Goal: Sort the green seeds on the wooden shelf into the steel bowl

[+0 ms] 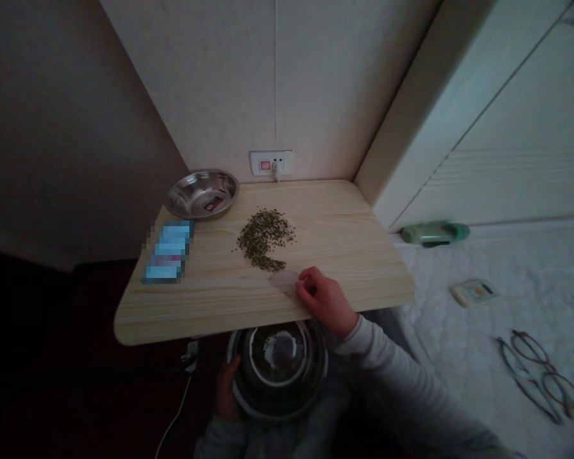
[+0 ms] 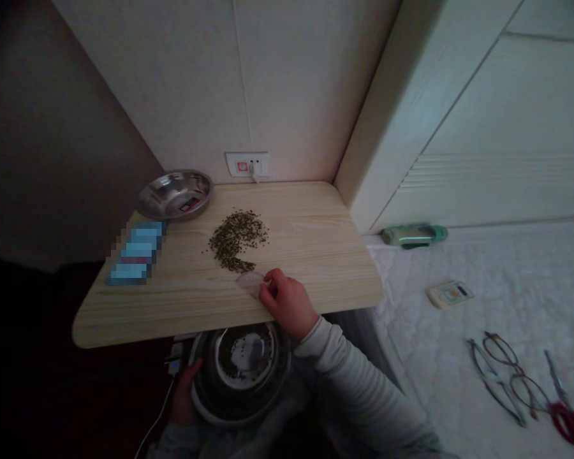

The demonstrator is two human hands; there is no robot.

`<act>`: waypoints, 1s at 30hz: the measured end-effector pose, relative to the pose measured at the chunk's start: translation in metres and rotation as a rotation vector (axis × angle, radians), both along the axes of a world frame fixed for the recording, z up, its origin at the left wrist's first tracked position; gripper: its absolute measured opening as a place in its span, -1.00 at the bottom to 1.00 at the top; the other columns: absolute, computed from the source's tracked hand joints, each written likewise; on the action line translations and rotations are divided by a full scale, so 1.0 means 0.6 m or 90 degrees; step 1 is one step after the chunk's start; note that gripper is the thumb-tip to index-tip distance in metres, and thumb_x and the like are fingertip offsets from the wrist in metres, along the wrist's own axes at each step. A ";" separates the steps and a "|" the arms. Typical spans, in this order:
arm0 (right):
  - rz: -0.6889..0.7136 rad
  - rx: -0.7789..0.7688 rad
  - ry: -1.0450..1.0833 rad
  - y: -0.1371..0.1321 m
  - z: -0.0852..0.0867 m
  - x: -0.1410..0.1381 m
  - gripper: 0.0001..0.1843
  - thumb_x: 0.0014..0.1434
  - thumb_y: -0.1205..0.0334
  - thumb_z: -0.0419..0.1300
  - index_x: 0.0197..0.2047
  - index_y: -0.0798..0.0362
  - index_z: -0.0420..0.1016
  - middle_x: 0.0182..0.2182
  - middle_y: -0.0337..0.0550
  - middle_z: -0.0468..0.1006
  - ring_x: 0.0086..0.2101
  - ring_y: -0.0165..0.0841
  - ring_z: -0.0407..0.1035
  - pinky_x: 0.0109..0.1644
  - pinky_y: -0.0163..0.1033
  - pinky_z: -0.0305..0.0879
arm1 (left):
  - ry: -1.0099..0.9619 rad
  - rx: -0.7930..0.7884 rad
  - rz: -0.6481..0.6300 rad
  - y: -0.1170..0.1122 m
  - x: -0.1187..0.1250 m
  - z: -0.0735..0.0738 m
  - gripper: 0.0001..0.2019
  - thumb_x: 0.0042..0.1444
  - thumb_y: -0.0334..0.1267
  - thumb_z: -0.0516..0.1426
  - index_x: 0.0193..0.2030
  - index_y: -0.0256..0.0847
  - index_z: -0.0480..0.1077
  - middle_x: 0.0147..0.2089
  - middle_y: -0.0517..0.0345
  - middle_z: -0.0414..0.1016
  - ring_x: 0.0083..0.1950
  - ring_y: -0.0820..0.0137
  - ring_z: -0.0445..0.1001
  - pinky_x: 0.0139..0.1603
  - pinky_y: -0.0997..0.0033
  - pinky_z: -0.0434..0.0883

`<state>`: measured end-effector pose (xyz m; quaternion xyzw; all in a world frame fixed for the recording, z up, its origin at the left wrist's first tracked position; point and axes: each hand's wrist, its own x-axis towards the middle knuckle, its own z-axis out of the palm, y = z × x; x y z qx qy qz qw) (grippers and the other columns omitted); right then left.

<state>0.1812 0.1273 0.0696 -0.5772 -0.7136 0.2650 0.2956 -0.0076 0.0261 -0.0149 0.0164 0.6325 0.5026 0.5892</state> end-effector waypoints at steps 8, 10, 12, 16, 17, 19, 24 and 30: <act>-0.122 0.095 -0.083 0.034 -0.009 0.076 -0.80 -0.03 0.18 -0.02 -0.35 0.11 0.28 -0.59 -0.23 0.38 -0.54 -0.44 0.23 -0.46 -0.36 0.08 | -0.104 0.046 0.076 0.000 0.039 0.057 -0.87 -0.17 -0.36 0.04 -0.64 -0.26 0.35 -0.69 0.19 0.40 -0.37 0.34 0.45 -0.27 0.39 0.37; -0.148 0.112 -0.102 0.052 -0.015 0.094 -0.77 -0.02 0.17 -0.04 -0.33 0.13 0.28 -0.55 -0.20 0.40 -0.52 -0.43 0.24 -0.44 -0.35 0.09 | -0.108 0.086 0.088 -0.004 0.043 0.065 -0.87 -0.16 -0.35 0.03 -0.64 -0.25 0.34 -0.71 0.21 0.39 -0.42 0.36 0.45 -0.32 0.43 0.39; -0.173 0.117 -0.122 0.067 -0.020 0.108 -0.75 -0.01 0.17 -0.05 -0.31 0.12 0.29 -0.52 -0.18 0.41 -0.49 -0.41 0.26 -0.41 -0.33 0.11 | -0.120 0.122 0.084 -0.008 0.044 0.066 -0.86 -0.16 -0.33 0.02 -0.63 -0.25 0.34 -0.69 0.19 0.41 -0.42 0.36 0.45 -0.35 0.43 0.39; -0.219 0.102 -0.136 0.087 -0.017 0.119 -0.76 0.01 0.17 -0.06 -0.32 0.09 0.31 -0.48 -0.16 0.45 -0.44 -0.39 0.29 -0.39 -0.32 0.12 | -0.151 0.129 0.039 -0.014 0.043 0.065 -0.85 -0.13 -0.36 0.00 -0.59 -0.28 0.36 -0.67 0.10 0.43 -0.35 0.29 0.45 -0.32 0.37 0.39; -0.228 0.094 -0.126 0.091 -0.015 0.118 -0.76 0.02 0.16 -0.07 -0.31 0.09 0.31 -0.47 -0.16 0.45 -0.44 -0.39 0.29 -0.39 -0.32 0.13 | -0.149 0.133 0.029 -0.013 0.042 0.064 -0.85 -0.12 -0.37 0.00 -0.58 -0.29 0.36 -0.66 0.09 0.43 -0.33 0.28 0.45 -0.30 0.35 0.39; -0.226 0.083 -0.091 0.097 -0.009 0.113 -0.75 0.04 0.16 -0.07 -0.29 0.08 0.31 -0.47 -0.17 0.46 -0.44 -0.41 0.30 -0.39 -0.34 0.14 | -0.143 0.138 0.011 -0.009 0.038 0.058 -0.85 -0.11 -0.39 0.00 -0.58 -0.29 0.36 -0.67 0.09 0.42 -0.31 0.27 0.45 -0.28 0.31 0.39; -0.103 0.160 -0.155 0.061 0.006 0.110 -0.77 0.08 0.18 -0.09 -0.27 0.06 0.32 -0.39 -0.17 0.46 -0.37 -0.43 0.31 -0.30 -0.35 0.12 | -0.145 0.142 -0.034 -0.011 0.029 0.047 -0.85 -0.09 -0.37 0.00 -0.50 -0.32 0.38 -0.58 0.04 0.47 -0.28 0.26 0.45 -0.23 0.27 0.37; 0.038 0.211 -0.454 -0.012 0.023 0.126 -0.78 0.11 0.25 -0.11 -0.30 0.06 0.34 -0.33 -0.10 0.46 -0.26 -0.36 0.29 -0.18 -0.26 0.00 | -0.146 0.132 -0.036 -0.019 0.034 0.061 -0.85 -0.09 -0.37 0.01 -0.47 -0.32 0.39 -0.62 0.07 0.46 -0.31 0.27 0.45 -0.26 0.29 0.38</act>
